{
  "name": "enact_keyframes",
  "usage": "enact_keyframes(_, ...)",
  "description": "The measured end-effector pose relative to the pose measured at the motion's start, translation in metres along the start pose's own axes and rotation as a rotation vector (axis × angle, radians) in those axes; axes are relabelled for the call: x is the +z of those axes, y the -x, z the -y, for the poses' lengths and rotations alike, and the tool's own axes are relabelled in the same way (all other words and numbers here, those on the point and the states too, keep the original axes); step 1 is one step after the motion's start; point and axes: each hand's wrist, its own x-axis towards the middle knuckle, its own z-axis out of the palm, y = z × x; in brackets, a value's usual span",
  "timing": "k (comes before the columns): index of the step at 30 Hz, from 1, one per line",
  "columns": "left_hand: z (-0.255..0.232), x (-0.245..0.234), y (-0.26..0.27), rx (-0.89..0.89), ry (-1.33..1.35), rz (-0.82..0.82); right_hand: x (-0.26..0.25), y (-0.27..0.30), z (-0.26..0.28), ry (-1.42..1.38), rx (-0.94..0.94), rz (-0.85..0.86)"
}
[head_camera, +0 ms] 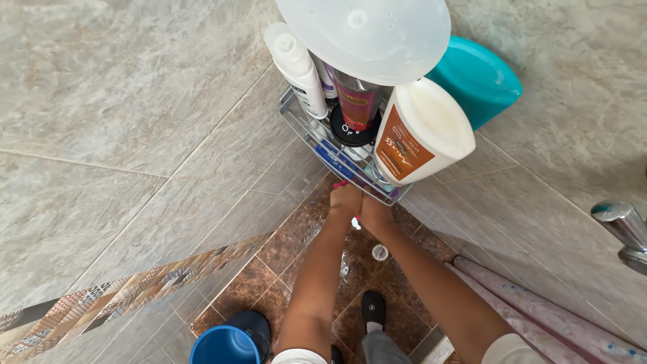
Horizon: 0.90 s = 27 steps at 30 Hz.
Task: Cleaning the sink and toilet in a bathroom using cleaning products and a rag.
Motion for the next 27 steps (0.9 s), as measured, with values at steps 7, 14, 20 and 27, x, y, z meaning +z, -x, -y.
enact_keyframes(7,0.0,-0.021,0.041,0.069,0.124,-0.076,0.03,0.027,-0.02,0.349,-0.011,-0.022)
enact_keyframes(14,-0.003,-0.046,0.129,0.204,0.457,-0.391,-0.009,0.05,0.013,0.247,-0.129,-0.1)
enact_keyframes(20,0.009,-0.033,0.225,0.067,0.439,-0.662,-0.03,0.05,0.023,0.098,-0.195,-0.059)
enact_keyframes(27,0.026,0.051,0.275,-0.066,0.8,-0.592,-0.014,-0.014,0.042,0.22,-0.357,0.023)
